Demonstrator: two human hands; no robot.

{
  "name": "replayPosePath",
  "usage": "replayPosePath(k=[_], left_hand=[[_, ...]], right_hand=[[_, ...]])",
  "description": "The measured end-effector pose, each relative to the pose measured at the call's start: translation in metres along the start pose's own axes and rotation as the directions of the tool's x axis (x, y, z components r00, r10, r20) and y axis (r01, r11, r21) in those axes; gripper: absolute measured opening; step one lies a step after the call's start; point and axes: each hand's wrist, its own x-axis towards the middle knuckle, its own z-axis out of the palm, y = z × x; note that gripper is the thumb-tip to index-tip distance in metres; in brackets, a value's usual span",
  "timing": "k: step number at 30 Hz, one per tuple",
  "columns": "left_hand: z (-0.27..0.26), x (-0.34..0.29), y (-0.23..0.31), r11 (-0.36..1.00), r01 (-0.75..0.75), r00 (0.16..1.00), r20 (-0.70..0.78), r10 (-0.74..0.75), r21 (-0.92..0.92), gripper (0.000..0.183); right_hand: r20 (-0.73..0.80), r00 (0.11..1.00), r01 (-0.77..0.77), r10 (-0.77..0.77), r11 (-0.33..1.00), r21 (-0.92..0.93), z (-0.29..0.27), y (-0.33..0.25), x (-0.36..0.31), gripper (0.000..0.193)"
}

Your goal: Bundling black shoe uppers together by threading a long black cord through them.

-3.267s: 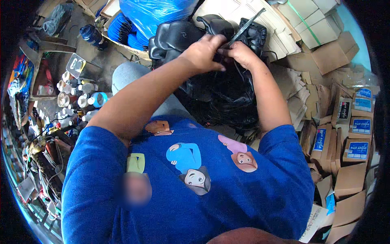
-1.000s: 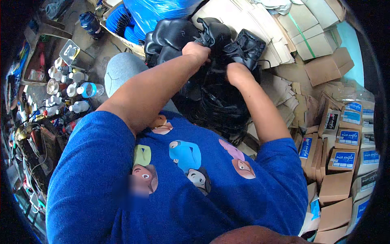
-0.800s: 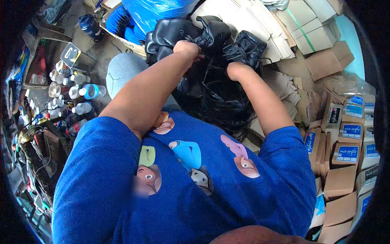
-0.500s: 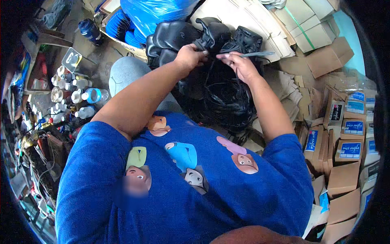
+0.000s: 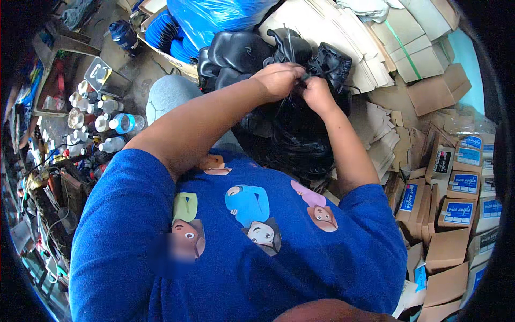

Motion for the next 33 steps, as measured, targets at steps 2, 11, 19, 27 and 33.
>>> replayPosePath(k=[2,11,19,27,33], left_hand=[[-0.015,0.011,0.020,0.968,0.144,0.904,0.371,-0.213,0.206,0.033],[-0.013,-0.011,-0.002,0.916,0.252,0.883,0.314,-0.350,0.313,0.015],[-0.018,-0.017,0.032,0.900,0.253,0.811,0.430,-0.397,0.354,0.025],[-0.023,0.017,-0.001,0.937,0.322,0.818,0.459,-0.346,0.133,0.024],[0.010,0.011,-0.004,0.852,0.471,0.731,0.440,-0.522,0.228,0.023]], right_hand=[[-0.020,1.000,-0.011,0.012,0.998,0.070,0.003,0.015,-0.006,0.014],[0.019,0.993,-0.111,0.119,0.848,0.518,-0.001,0.009,-0.005,0.014],[0.149,0.988,-0.122,0.043,0.815,0.567,-0.010,0.013,0.001,0.017],[0.165,0.984,-0.144,0.064,0.834,0.532,-0.006,0.020,0.005,0.012],[0.106,0.983,-0.186,0.153,0.842,0.506,0.003,0.029,0.001,0.008]])
